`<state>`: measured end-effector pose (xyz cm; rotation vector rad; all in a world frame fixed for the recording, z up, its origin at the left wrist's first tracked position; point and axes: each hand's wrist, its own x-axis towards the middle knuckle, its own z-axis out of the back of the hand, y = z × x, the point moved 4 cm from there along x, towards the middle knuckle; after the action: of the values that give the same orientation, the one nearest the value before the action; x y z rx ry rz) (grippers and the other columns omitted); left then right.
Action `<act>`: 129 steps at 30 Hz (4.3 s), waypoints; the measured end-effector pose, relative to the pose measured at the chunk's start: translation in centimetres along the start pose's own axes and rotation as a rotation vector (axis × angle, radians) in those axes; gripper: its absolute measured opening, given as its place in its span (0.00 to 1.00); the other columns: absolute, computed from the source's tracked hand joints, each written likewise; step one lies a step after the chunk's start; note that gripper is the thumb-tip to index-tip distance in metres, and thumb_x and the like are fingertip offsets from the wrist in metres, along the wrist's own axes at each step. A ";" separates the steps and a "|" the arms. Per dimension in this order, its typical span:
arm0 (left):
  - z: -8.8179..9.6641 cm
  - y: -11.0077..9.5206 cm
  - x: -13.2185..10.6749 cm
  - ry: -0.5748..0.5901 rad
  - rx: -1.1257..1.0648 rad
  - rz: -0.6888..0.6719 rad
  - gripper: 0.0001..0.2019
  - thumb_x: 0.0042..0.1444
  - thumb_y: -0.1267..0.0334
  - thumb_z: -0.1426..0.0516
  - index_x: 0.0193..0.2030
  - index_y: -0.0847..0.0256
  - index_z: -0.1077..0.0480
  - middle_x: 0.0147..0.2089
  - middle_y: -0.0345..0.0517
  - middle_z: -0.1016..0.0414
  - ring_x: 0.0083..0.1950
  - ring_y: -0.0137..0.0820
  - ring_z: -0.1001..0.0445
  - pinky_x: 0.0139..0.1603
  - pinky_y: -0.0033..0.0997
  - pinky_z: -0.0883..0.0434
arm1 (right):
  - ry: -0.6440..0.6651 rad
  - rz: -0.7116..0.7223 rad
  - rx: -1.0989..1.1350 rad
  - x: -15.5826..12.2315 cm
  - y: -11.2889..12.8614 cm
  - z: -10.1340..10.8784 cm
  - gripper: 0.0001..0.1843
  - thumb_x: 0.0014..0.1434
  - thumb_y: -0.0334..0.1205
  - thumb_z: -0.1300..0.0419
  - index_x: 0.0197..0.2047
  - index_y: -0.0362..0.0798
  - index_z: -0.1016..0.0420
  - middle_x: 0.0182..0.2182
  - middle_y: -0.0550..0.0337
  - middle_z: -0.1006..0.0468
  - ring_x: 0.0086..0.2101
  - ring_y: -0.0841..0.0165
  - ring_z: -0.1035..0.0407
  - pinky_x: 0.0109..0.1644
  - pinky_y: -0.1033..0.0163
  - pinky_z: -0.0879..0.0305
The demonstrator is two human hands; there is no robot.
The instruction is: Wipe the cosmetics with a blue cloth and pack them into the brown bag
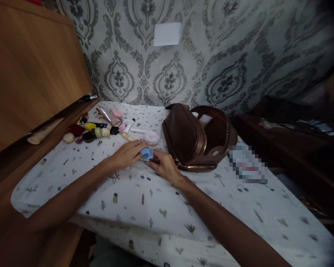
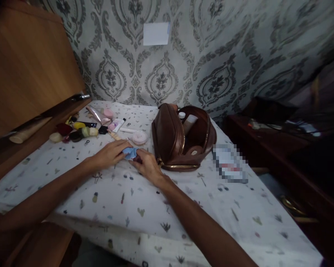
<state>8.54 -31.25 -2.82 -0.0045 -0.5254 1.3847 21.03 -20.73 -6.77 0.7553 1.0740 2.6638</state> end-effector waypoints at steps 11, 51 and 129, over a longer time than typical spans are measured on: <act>3.5 6.2 -2.0 -0.025 0.049 0.263 0.12 0.64 0.59 0.51 0.42 0.60 0.29 0.42 0.48 0.24 0.44 0.38 0.27 0.49 0.36 0.31 | 0.000 0.030 0.088 -0.1 0.3 0.6 0.19 0.60 0.40 0.38 0.54 0.47 0.25 0.40 0.55 0.23 0.36 0.66 0.29 0.40 0.61 0.33; -0.7 3.8 -1.7 -0.046 0.345 -0.086 0.19 0.70 0.52 0.53 0.59 0.59 0.32 0.51 0.53 0.26 0.52 0.38 0.28 0.51 0.37 0.30 | -0.035 -0.321 0.542 0.4 -1.9 -0.5 0.24 0.51 0.51 0.33 0.46 0.48 0.32 0.27 0.67 0.32 0.23 0.73 0.37 0.20 0.69 0.43; -0.4 0.5 -0.9 -0.295 -0.245 0.308 0.23 0.66 0.42 0.53 0.52 0.61 0.36 0.34 0.41 0.28 0.30 0.32 0.30 0.33 0.31 0.34 | -0.104 -0.320 0.925 -0.1 1.1 -0.6 0.27 0.52 0.59 0.33 0.49 0.51 0.29 0.37 0.60 0.22 0.35 0.68 0.27 0.40 0.64 0.28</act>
<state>8.09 -31.85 -3.61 -0.0840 -0.9711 1.6229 20.83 -21.96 -6.44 0.7332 2.1913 1.7598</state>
